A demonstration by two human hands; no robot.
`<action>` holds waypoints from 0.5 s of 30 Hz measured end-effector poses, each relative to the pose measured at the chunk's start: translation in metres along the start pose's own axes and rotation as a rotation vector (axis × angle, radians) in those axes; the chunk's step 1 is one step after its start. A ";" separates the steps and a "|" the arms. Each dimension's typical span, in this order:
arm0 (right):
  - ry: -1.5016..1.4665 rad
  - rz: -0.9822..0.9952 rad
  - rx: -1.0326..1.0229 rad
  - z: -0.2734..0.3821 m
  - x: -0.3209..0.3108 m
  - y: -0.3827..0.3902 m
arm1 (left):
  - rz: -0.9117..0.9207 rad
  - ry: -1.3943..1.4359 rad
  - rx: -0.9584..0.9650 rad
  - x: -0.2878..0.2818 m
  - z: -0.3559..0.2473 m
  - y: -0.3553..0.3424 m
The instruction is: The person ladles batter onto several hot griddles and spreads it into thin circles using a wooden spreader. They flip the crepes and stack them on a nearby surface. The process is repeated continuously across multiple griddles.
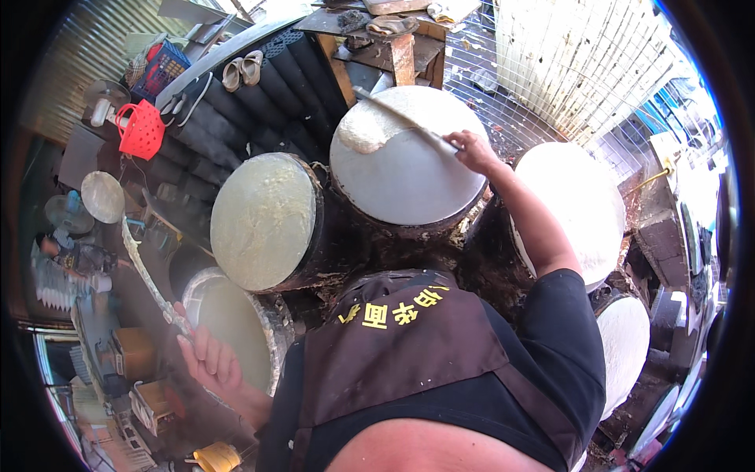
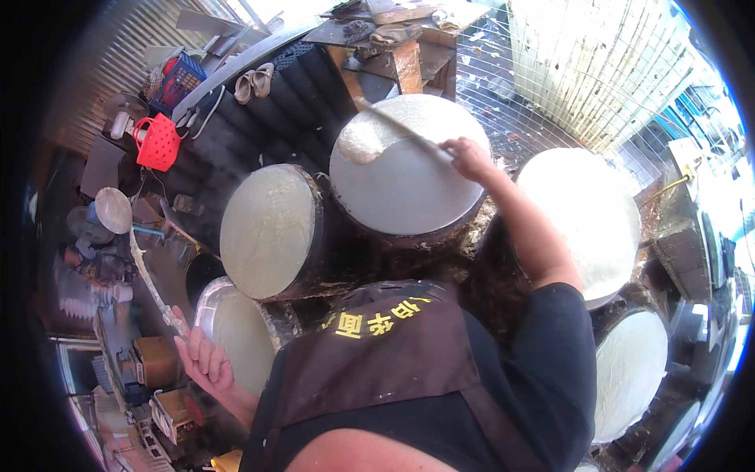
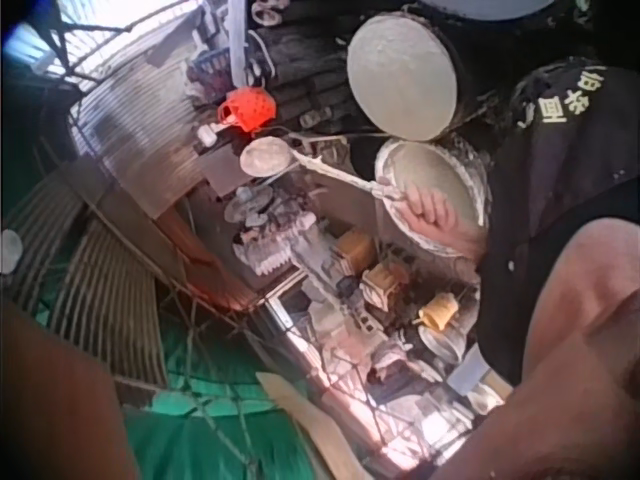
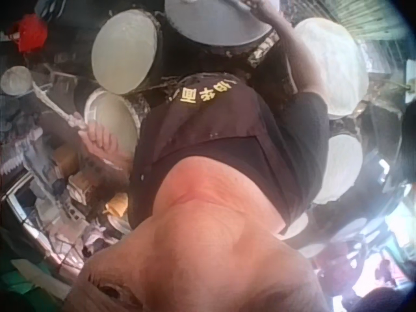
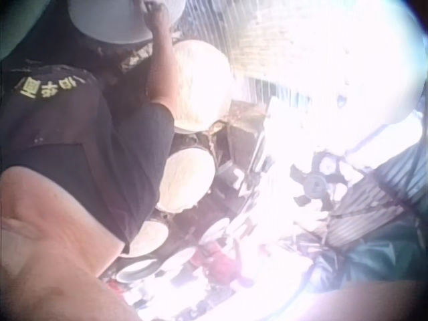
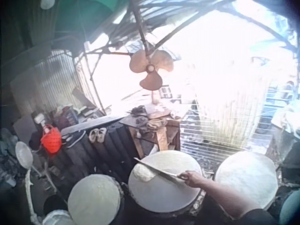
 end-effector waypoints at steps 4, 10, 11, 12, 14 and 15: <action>-0.014 0.184 -0.201 -0.016 -0.001 0.028 | -0.069 -0.051 0.032 0.006 0.003 0.009; 0.044 -0.084 -0.052 -0.031 -0.030 0.002 | -0.045 -0.034 0.024 0.012 0.009 0.010; -0.003 -0.032 -0.041 -0.022 -0.025 -0.005 | -0.055 -0.030 0.018 0.014 0.010 0.010; -0.023 0.036 -0.100 -0.015 -0.017 -0.006 | -0.061 -0.027 0.013 0.016 0.011 0.010; 0.019 0.197 -0.213 -0.011 -0.004 0.003 | -0.061 -0.037 -0.005 0.019 0.013 0.011; 0.001 0.231 -0.226 -0.010 -0.007 0.017 | -0.057 -0.044 -0.012 0.019 0.013 0.013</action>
Point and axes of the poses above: each hand's wrist, its own y-axis away from the middle knuckle, its own x-axis out of the palm, z = x × y, the point moved 1 cm from there along -y, towards the middle knuckle, and after that the axes turned 8 degrees about x, right-handed, at the moved point
